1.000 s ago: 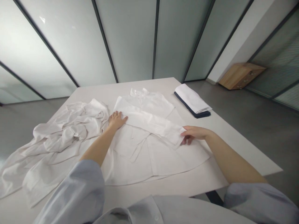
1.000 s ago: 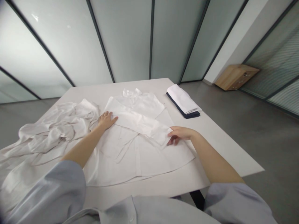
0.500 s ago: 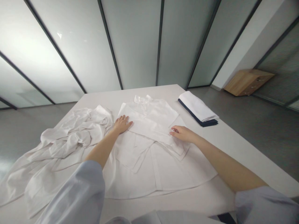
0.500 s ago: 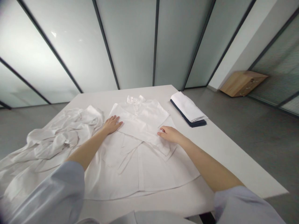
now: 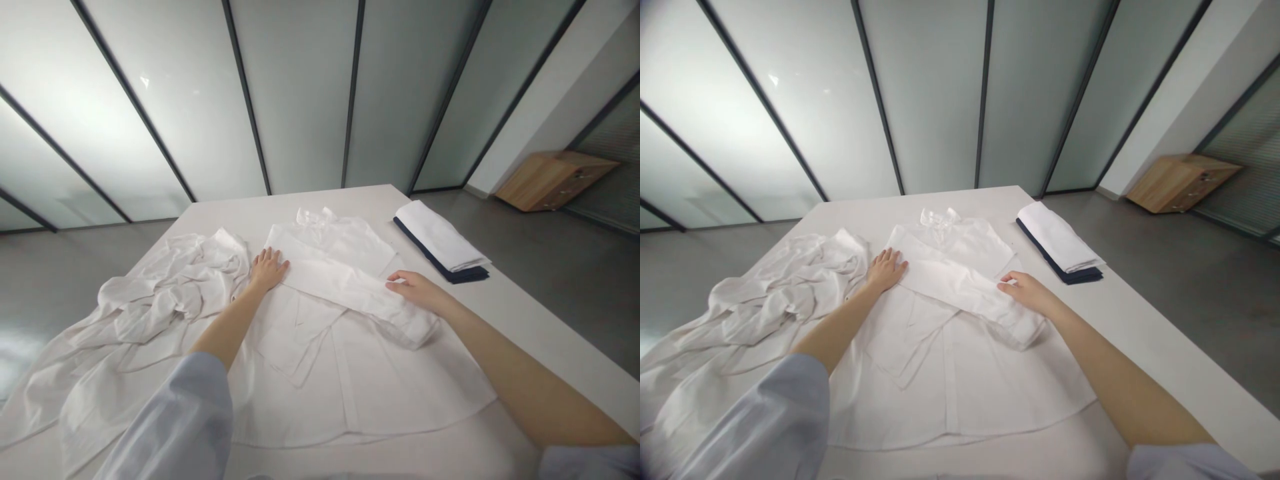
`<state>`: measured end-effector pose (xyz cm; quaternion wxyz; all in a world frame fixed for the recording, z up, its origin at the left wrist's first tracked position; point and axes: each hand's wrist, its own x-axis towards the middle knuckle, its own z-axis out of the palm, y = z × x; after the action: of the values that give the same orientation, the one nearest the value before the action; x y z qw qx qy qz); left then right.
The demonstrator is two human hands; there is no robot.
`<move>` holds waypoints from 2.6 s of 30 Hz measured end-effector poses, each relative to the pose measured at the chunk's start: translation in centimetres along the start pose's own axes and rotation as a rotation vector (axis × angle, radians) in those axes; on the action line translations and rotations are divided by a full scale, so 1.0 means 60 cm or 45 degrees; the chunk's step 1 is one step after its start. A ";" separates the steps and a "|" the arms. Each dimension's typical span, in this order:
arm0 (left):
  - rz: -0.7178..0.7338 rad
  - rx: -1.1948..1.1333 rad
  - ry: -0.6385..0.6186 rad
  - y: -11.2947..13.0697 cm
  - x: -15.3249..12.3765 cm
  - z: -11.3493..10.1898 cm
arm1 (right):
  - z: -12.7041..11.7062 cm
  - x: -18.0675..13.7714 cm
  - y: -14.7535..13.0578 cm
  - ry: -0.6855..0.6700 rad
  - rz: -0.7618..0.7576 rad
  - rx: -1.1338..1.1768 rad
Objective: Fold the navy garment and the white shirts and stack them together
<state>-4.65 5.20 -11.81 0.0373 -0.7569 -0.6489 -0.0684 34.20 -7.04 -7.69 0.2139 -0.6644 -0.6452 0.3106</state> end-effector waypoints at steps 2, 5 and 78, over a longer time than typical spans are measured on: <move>0.000 -0.009 -0.005 -0.001 0.002 0.001 | -0.006 -0.004 0.006 -0.029 -0.007 0.038; 0.014 -0.015 -0.021 -0.004 0.006 0.003 | -0.002 -0.008 0.018 -0.111 -0.025 0.009; 0.031 0.011 -0.209 0.096 0.003 -0.014 | 0.101 0.192 -0.083 0.125 -0.257 -0.897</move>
<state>1.05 4.38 -10.74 -0.0120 -0.7676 -0.6408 -0.0028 26.12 4.06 -10.17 0.0323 -0.6443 -0.7639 0.0145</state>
